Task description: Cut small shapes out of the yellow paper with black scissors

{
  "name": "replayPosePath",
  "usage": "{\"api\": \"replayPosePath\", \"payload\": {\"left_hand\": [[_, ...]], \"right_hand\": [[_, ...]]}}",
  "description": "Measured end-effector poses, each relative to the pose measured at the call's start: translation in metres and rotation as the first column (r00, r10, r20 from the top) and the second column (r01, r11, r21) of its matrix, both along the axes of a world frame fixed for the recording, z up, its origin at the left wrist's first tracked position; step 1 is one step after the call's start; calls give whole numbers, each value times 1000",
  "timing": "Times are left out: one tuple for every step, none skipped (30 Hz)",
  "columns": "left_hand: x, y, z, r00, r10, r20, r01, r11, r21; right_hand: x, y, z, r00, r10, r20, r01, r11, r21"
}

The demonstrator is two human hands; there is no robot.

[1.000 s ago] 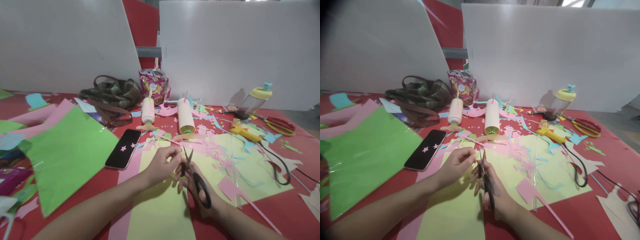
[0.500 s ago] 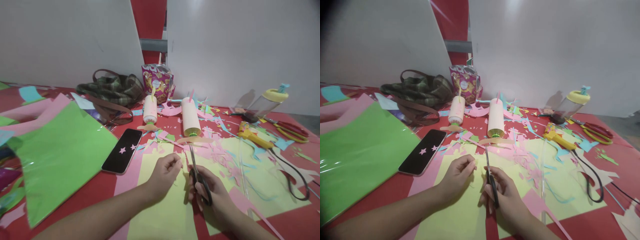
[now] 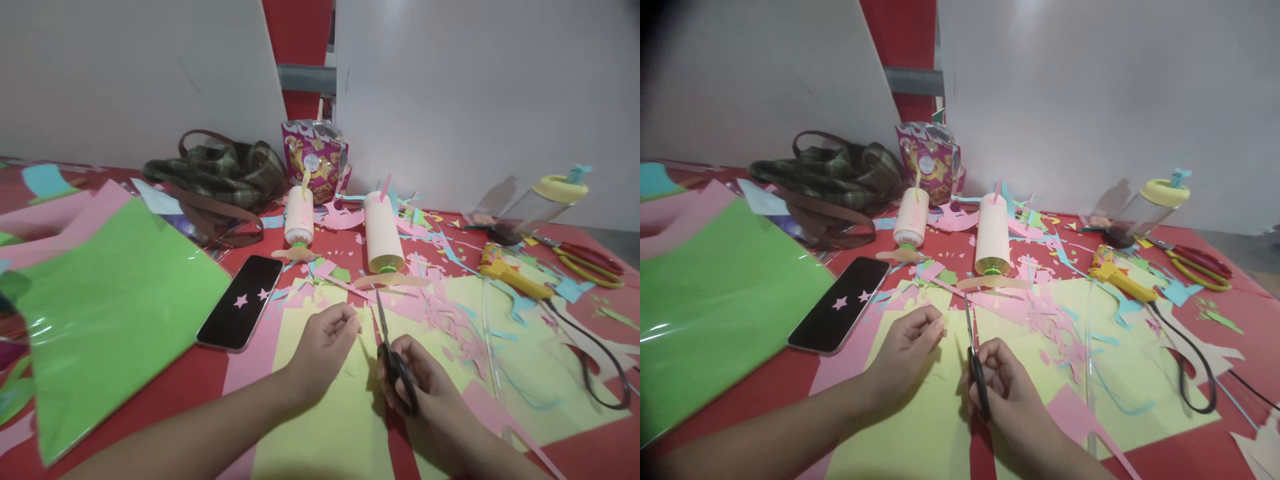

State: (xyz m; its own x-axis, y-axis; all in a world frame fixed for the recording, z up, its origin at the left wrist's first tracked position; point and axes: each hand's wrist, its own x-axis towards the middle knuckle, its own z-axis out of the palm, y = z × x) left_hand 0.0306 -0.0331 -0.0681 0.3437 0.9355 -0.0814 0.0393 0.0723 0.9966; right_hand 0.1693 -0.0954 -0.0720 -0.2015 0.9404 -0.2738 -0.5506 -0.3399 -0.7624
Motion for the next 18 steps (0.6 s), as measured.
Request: {"api": "replayPosePath", "payload": {"left_hand": [[0, 0, 0, 1000, -1, 1, 1, 1000, 2], [0, 0, -1, 1000, 0, 3, 0, 1000, 2], [0, -1, -1, 1000, 0, 6, 0, 1000, 2], [0, -1, -1, 1000, 0, 9, 0, 1000, 1], [0, -1, -1, 1000, -3, 11, 3, 1000, 0], [0, -2, 0, 1000, -8, 13, 8, 1000, 0], [0, -3, 1, 1000, -14, 12, 14, 1000, 2], [0, -4, 2, 1000, -24, 11, 24, 1000, 3], [1, -5, 4, 999, -43, 15, 43, 999, -1], [1, -7, 6, 997, -70, 29, 70, 997, -12], [2, -8, 7, 994, -102, 49, 103, 994, -26], [2, -9, 9, 989, -133, 70, 136, 990, -40], [2, -10, 10, 985, -151, 85, 155, 987, -45], [2, -10, 11, 985, -151, 79, 154, 987, -37], [1, -11, 11, 990, -133, 52, 134, 991, -18], [1, -11, 12, 994, -105, 14, 105, 994, 9], [0, -11, 11, 996, -80, -25, 81, 996, 35], [0, -11, 11, 997, -64, -54, 67, 996, 53]], "right_hand": [[1, 0, -1, 1000, 22, 3, -22, 1000, 1], [2, -1, -2, 999, 54, -2, -54, 999, 2], [4, -2, -3, 995, 94, -15, -94, 996, 7], [5, -4, -4, 992, 120, -39, -120, 993, 4], [6, -5, -5, 988, 132, -82, -131, 991, 25], [6, -6, -5, 984, 150, -97, -146, 988, 40], [6, -7, -5, 980, 171, -100, -167, 985, 51], [6, -7, -5, 974, 208, -95, -204, 978, 46], [6, -7, -4, 966, 241, -90, -238, 970, 39], [6, -7, -3, 964, 252, -90, -250, 968, 27], [6, -7, -2, 960, 264, -96, -262, 965, 27], [5, -7, -1, 962, 256, -99, -254, 967, 30], [5, -6, 0, 965, 242, -97, -241, 970, 23], [4, -6, 0, 965, 241, -100, -239, 971, 30], [4, -7, 0, 968, 234, -94, -232, 972, 24], [4, -7, -1, 968, 236, -83, -234, 972, 27], [4, -8, -1, 970, 232, -76, -230, 973, 34], [4, -9, -2, 972, 225, -72, -222, 974, 39]]}}
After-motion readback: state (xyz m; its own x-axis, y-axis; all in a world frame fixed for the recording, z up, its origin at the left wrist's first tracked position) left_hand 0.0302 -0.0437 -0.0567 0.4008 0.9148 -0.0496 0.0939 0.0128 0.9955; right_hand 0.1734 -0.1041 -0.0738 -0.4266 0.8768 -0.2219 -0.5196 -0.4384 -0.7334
